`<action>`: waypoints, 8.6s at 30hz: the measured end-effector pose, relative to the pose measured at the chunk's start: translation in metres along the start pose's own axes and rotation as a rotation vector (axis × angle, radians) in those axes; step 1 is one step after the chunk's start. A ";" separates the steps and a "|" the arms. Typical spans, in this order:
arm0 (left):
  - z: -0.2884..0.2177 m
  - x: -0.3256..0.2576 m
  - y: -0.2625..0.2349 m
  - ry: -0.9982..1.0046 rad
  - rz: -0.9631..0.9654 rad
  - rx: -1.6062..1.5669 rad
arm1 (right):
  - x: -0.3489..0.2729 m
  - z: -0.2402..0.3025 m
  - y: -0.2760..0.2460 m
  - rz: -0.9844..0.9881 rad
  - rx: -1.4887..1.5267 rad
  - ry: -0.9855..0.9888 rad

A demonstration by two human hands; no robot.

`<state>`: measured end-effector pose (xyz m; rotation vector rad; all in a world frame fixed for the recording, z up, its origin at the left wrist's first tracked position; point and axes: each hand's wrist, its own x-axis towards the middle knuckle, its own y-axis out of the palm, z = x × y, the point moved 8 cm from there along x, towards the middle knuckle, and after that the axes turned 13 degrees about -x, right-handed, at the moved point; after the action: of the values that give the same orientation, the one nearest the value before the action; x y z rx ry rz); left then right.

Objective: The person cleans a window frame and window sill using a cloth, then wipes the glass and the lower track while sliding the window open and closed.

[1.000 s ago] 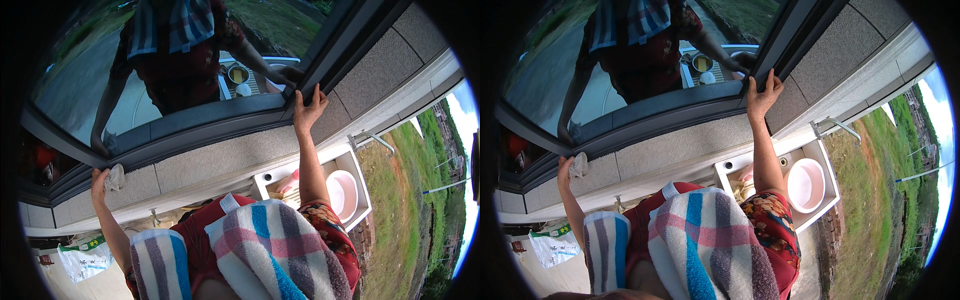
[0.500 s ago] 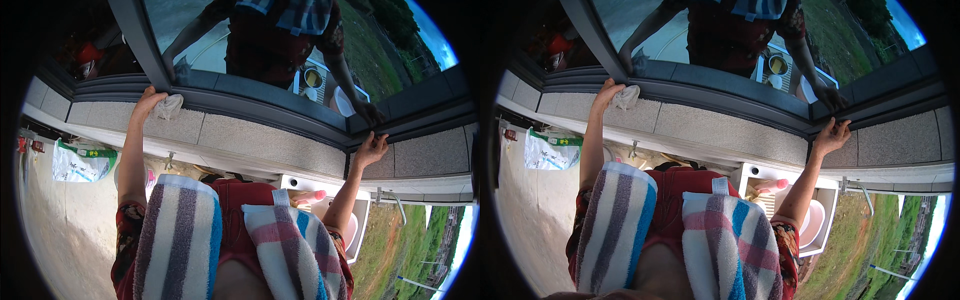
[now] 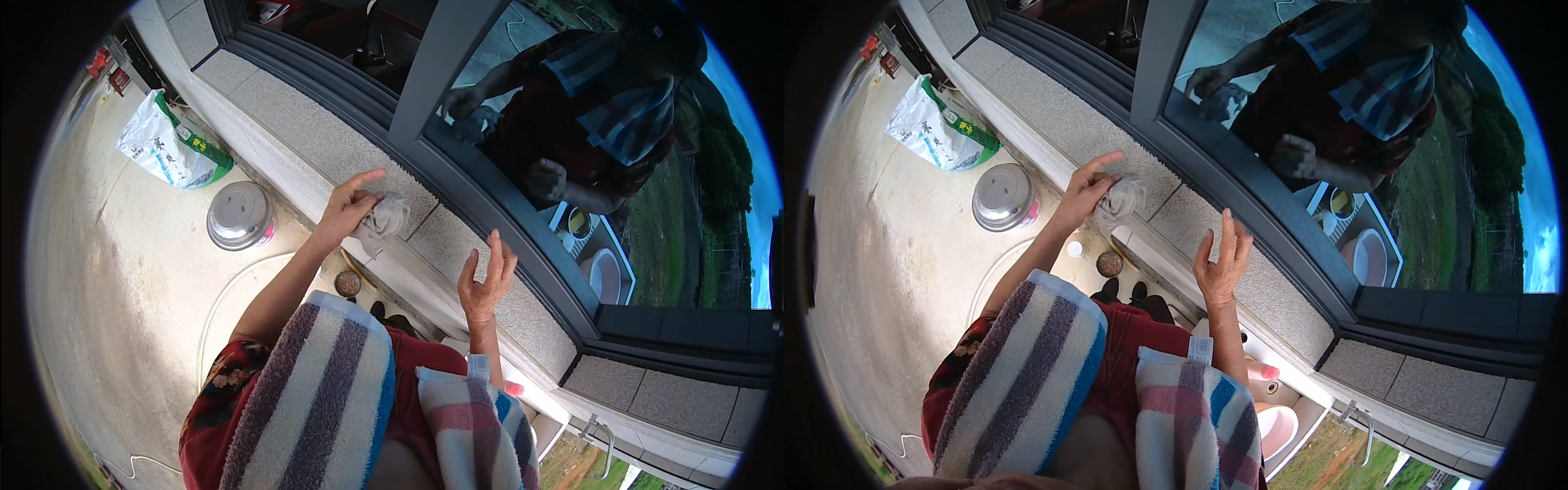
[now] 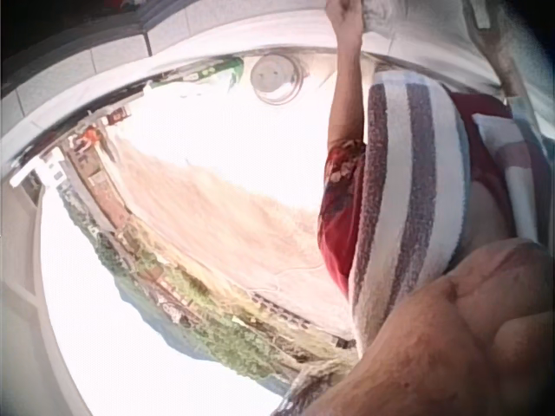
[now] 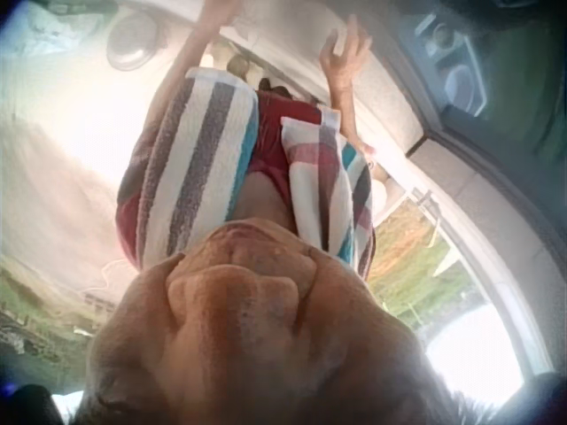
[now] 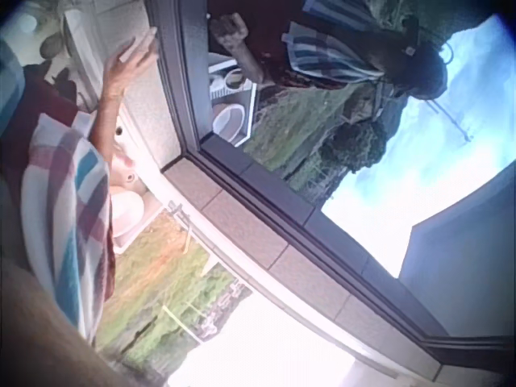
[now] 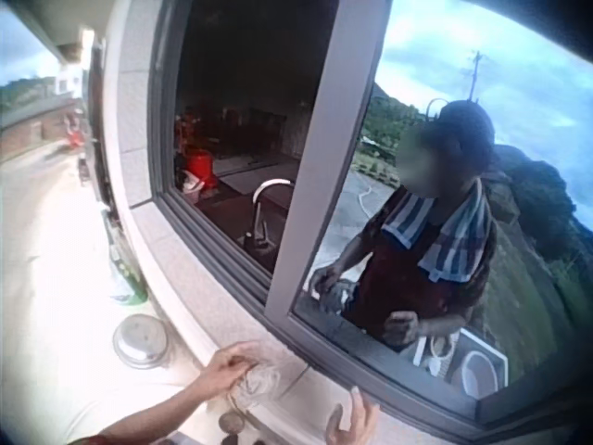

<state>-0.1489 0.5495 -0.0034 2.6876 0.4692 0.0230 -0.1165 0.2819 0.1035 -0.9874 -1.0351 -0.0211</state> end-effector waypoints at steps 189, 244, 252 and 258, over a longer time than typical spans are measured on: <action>-0.066 0.177 0.013 0.716 0.726 1.122 | 0.006 0.130 0.169 -0.032 -0.532 0.407; -0.081 0.206 0.025 0.674 0.677 1.231 | 0.004 0.131 0.161 -0.097 -0.482 0.415; -0.071 0.215 0.031 0.620 0.655 1.170 | 0.001 0.128 0.164 -0.099 -0.466 0.431; -0.086 0.189 0.018 0.801 0.715 1.182 | 0.003 0.126 0.163 -0.112 -0.446 0.461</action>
<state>0.0280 0.6302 0.0723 3.7219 -0.5081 1.4687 -0.1315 0.4665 0.0136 -1.2501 -0.6652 -0.5679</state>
